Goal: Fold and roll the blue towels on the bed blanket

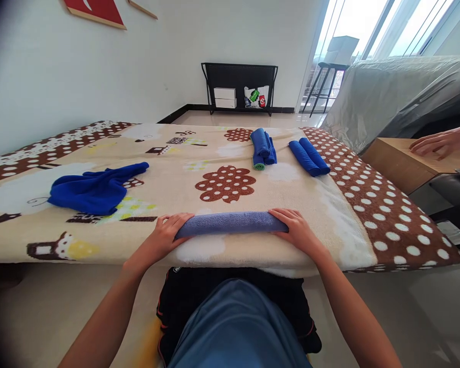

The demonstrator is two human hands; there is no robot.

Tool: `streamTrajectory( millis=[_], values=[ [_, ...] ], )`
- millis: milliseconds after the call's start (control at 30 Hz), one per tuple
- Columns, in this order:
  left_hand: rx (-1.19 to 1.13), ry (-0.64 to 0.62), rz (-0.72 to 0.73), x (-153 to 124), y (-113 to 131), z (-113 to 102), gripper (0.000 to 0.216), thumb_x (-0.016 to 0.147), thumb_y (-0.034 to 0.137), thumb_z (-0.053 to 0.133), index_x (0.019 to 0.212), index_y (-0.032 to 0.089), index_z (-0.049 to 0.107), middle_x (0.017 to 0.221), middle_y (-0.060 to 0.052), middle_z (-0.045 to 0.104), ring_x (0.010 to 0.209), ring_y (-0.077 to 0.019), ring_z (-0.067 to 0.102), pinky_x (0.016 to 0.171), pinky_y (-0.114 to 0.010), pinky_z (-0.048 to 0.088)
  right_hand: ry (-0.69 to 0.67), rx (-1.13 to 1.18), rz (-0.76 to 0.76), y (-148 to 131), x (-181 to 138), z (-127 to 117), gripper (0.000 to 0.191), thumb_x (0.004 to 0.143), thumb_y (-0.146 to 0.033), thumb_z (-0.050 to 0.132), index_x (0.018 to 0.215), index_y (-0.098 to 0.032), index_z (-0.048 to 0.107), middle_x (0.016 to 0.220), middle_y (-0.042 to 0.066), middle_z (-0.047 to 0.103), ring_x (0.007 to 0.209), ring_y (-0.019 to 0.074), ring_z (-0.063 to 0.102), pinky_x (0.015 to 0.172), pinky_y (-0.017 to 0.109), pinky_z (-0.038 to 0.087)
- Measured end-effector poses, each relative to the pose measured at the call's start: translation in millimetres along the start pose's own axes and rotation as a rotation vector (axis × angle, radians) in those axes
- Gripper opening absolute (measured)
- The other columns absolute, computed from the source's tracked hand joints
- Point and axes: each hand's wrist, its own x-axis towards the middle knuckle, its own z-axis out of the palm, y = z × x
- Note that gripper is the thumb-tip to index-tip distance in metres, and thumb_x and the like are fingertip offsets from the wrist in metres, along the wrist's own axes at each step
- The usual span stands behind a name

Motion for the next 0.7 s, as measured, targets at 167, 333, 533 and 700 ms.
streamTrajectory(
  millis=[167,333,533,700],
  values=[
    [-0.078,-0.053,-0.033,0.1,-0.8,-4.7,0.048,0.100,0.044,0.050,0.144,0.025,0.044,0.147,-0.012,0.055,0.136,-0.0277,0.049,0.109,-0.043,0.027,-0.037,0.076,0.041,2.3,-3.1,-6.6,0.068,0.090,-0.052,0.066,0.150,-0.031,0.045,0.145,0.007,0.056,0.133,0.0306,0.052,0.111,0.051,0.042],
    [-0.169,-0.082,-0.057,1.8,-2.2,-7.9,0.047,0.100,0.045,0.049,0.143,0.026,0.044,0.146,-0.009,0.055,0.135,-0.0270,0.050,0.109,-0.042,0.029,-0.016,0.128,0.056,7.4,-0.6,-2.3,0.060,0.090,-0.049,0.066,0.145,-0.032,0.052,0.141,0.006,0.059,0.130,0.0301,0.055,0.109,0.050,0.044],
    [-0.243,-0.087,-0.074,3.3,-8.1,-7.1,0.048,0.098,0.046,0.051,0.141,0.027,0.048,0.143,-0.007,0.057,0.131,-0.0280,0.050,0.110,-0.042,0.031,0.015,0.177,0.071,9.7,5.5,1.9,0.051,0.088,-0.041,0.068,0.137,-0.031,0.059,0.132,0.006,0.065,0.121,0.0296,0.061,0.105,0.048,0.048],
    [-0.276,-0.086,-0.103,6.9,-11.1,-4.5,0.048,0.096,0.046,0.052,0.139,0.025,0.050,0.139,-0.009,0.059,0.127,-0.0289,0.053,0.109,-0.044,0.033,0.017,0.261,0.111,9.3,9.8,-0.4,0.048,0.087,-0.041,0.069,0.133,-0.030,0.063,0.126,0.005,0.067,0.114,0.0278,0.064,0.101,0.043,0.050]
  ],
)
